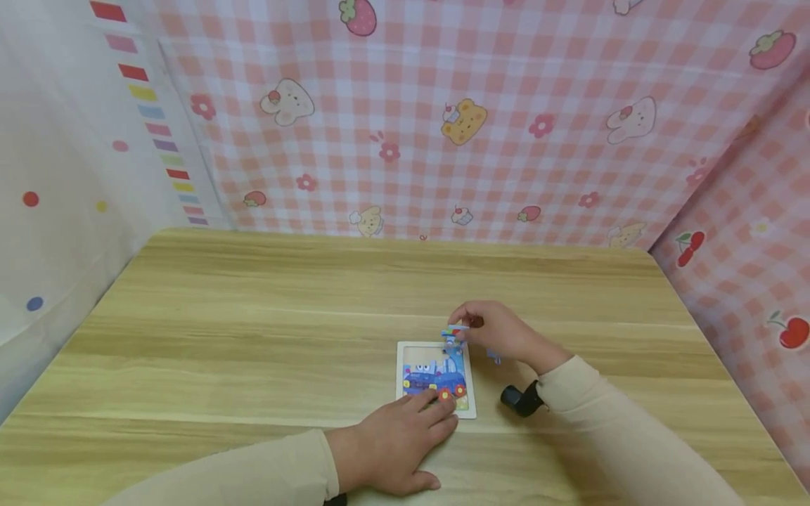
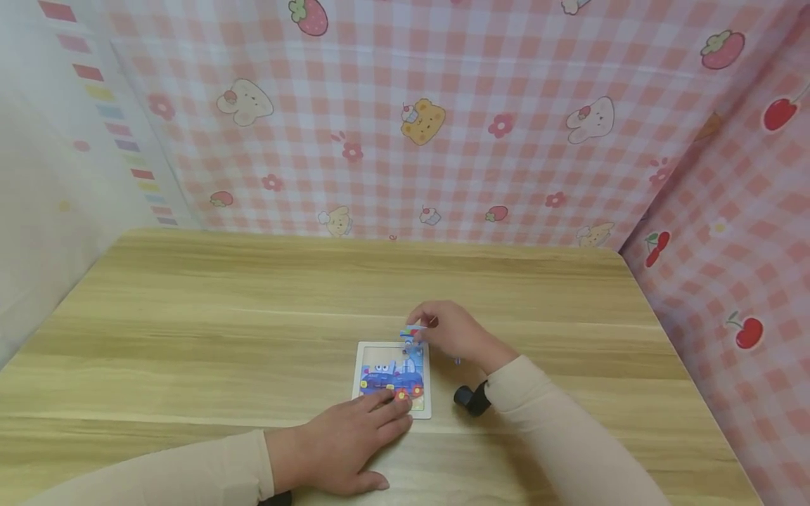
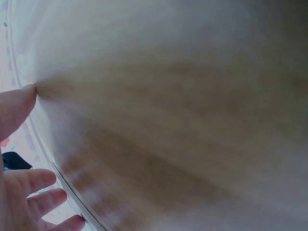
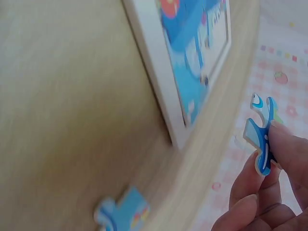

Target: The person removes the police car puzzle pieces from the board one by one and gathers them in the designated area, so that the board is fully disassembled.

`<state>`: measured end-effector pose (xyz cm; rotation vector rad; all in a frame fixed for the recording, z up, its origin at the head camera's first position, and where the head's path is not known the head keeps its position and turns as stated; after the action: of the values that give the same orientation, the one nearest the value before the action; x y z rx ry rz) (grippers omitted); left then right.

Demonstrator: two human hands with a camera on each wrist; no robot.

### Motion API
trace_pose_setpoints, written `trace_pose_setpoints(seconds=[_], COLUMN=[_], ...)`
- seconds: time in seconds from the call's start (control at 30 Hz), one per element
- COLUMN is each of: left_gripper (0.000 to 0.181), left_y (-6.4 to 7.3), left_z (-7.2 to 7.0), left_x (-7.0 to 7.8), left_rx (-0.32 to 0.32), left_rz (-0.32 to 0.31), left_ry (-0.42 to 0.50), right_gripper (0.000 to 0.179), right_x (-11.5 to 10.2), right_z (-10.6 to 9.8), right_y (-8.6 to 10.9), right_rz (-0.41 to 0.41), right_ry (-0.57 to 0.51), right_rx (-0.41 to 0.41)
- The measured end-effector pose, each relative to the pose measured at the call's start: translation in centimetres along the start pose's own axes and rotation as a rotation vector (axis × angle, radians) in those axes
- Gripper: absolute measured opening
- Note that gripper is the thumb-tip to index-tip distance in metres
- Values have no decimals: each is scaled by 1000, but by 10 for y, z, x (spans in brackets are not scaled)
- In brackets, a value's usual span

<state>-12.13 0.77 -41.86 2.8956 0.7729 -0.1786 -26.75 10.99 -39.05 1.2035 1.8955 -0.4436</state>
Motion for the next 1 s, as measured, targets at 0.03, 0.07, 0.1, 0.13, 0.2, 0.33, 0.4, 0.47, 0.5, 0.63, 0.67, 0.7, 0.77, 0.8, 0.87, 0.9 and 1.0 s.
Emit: trace_pose_setpoints(seconds=[0.03,0.07,0.1,0.13,0.2,0.33,0.4,0.47,0.5,0.63,0.67,0.7,0.77,0.8,0.87,0.9,1.0], left_gripper=[72,72,72,72,72,72,72,72,72,72,72,72,72,72,72,72,72], left_y=[0,0,0,0,0,0,0,0,0,0,0,0,0,0,0,0,0], left_z=[0,0,0,0,0,0,0,0,0,0,0,0,0,0,0,0,0], left_x=[0,0,0,0,0,0,0,0,0,1,1,1,1,1,1,1,1], left_rx=[3,5,4,5,2,-2,-7,-4,-1,13,15,17,18,18,16,16,21], left_rz=[-1,-3,-5,-7,-12,-20,-20,-20,-19,-18,-17,-16,-16,-15,-14,-14,-11], left_ry=[-2,-4,-5,-6,-4,3,8,6,4,-14,-16,-16,-16,-15,-12,-12,-15], right_gripper=[13,14,14,15,15,15,15,14,14,14,14,13,13,13,12,12,11], right_x=[1,2,3,4,6,11,14,18,20,27,30,32,36,38,41,42,46], right_z=[-3,-6,-9,-11,-17,-29,-35,-40,-43,-50,-52,-53,-55,-56,-58,-58,-60], right_y=[1,1,2,3,4,8,10,12,13,18,19,20,21,22,24,25,28], right_rz=[3,7,8,9,12,8,9,11,11,9,10,12,13,16,22,27,37], right_ry=[-6,-15,-16,-23,-34,-34,-29,-28,-28,-29,-28,-26,-20,-17,-16,-15,-19], right_rx=[1,3,4,4,7,22,35,42,45,43,41,38,30,26,17,12,-2])
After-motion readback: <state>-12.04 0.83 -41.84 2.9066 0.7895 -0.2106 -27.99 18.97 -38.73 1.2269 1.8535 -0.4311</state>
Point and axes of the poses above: each hand's wrist, its own y-axis away from the middle knuckle, its own z-axis out of the palm, x = y × z, the point moved 8 cm from there along -y, towards the middle knuckle, and after that the axes turned 8 degrees about -y, right-handed, at the moved point
